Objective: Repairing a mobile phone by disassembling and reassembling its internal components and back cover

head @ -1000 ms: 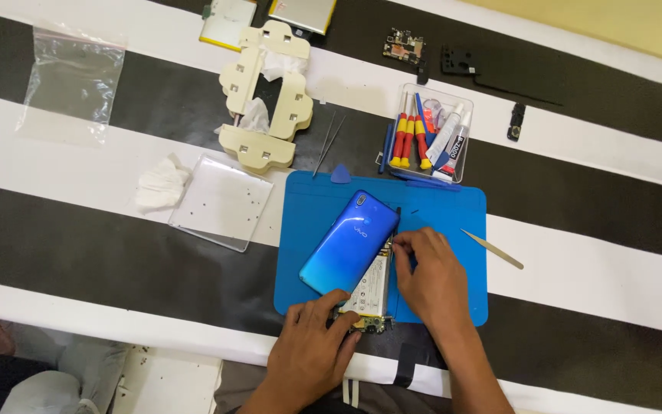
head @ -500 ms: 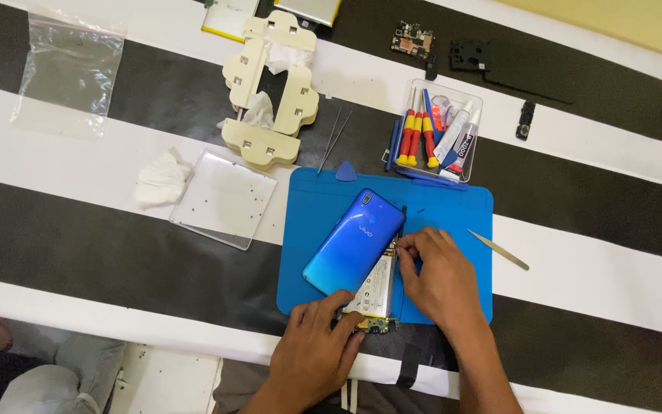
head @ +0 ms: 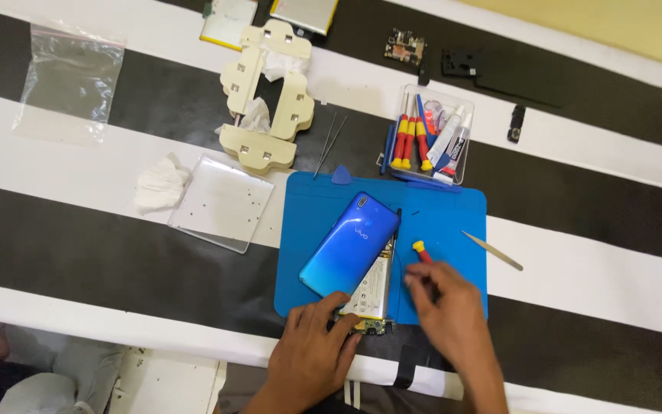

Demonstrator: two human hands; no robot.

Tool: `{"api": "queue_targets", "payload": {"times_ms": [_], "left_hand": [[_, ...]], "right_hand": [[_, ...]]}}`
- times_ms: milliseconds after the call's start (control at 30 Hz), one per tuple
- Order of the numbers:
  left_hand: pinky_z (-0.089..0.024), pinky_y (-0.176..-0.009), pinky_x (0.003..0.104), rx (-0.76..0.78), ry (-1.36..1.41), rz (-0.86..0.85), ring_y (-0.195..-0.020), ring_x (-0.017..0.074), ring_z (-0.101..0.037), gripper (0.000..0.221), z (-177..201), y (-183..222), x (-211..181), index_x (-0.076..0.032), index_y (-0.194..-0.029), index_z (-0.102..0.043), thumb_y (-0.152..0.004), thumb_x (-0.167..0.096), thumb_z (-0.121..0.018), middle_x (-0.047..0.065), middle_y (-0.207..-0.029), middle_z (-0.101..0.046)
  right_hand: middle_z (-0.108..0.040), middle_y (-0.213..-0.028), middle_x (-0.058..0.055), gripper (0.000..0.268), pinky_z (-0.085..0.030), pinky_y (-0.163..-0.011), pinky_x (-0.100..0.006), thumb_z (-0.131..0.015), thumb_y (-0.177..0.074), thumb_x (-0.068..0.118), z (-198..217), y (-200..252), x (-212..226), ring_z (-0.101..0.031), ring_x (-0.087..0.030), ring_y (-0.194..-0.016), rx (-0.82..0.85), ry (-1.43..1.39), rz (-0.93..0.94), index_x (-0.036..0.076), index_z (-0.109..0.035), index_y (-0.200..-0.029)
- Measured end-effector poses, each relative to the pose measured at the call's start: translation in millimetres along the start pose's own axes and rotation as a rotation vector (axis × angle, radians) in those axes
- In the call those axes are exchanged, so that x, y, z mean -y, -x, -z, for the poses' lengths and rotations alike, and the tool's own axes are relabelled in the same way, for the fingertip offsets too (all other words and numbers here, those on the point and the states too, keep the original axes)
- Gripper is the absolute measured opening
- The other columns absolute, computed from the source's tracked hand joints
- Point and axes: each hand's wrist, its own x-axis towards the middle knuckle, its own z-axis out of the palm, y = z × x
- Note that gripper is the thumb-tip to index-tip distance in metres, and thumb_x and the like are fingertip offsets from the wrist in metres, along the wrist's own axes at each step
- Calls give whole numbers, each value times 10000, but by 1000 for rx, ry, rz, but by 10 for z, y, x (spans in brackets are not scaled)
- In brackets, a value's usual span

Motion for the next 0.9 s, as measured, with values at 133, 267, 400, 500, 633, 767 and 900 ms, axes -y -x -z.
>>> {"api": "queue_targets", "payload": {"times_ms": [133, 267, 400, 500, 633, 767, 900], "left_hand": [[-450, -761, 474, -12, 5, -10, -957, 322, -619, 209, 13, 4, 4, -116, -1086, -681, -922, -242, -713, 135, -1322, -560], [-450, -793, 502, -5, 13, -1, -1010, 347, -627, 215, 2, 28, 0, -115, -1107, -679, -937, -246, -687, 142, -1343, -560], [-461, -778, 495, -2, 93, 23, -1013, 337, -613, 237, 62, 7, -10, -109, -1120, -664, -931, -247, -698, 160, -1325, -558], [-506, -837, 492, -76, 176, 121, -1061, 356, -601, 303, 74, 39, -17, -85, -1184, -645, -937, -252, -701, 188, -1353, -531], [-404, -1057, 602, 47, -97, 458, -1420, 443, -350, 753, 121, -86, -67, -154, -1509, -385, -889, -422, -716, 196, -1649, -262], [-385, -1021, 619, 235, -169, 564, -1400, 432, -317, 916, 90, -148, 46, -140, -1599, -224, -908, -538, -674, 136, -1654, -242], [-407, -975, 619, 244, -71, 588, -1313, 394, -397, 890, 64, -156, 70, -147, -1602, -277, -908, -536, -675, 117, -1492, -440]], "right_hand": [[-780, -962, -5, 305, -576, -760, -295, -748, -880, 225, -145, 141, -7, -703, -128, -769, 49, -60, -59, 138, -769, -1171], [-759, -985, 14, 321, -558, -710, -311, -737, -894, 205, -192, 182, 64, -680, -116, -786, 80, -99, -174, 154, -739, -1211], [-795, -941, 27, 285, -528, -692, -278, -779, -860, 180, -234, 200, 73, -660, -91, -767, 43, -199, -252, 166, -744, -1142], [-786, -943, 17, 301, -507, -645, -274, -781, -867, 160, -185, 217, 131, -628, -89, -749, 59, -296, -357, 154, -736, -1164], [-779, -960, -6, 358, -524, -652, -274, -766, -878, 166, -191, 268, 80, -625, -97, -760, 97, -351, -421, 149, -715, -1232], [-783, -967, 26, 327, -535, -672, -258, -787, -868, 223, -178, 337, 59, -641, -84, -785, 171, -258, -468, 184, -731, -1188], [-786, -909, 39, 339, -554, -609, -232, -802, -848, 196, -244, 402, -80, -665, -66, -715, 144, -273, -315, 186, -722, -1178]]}}
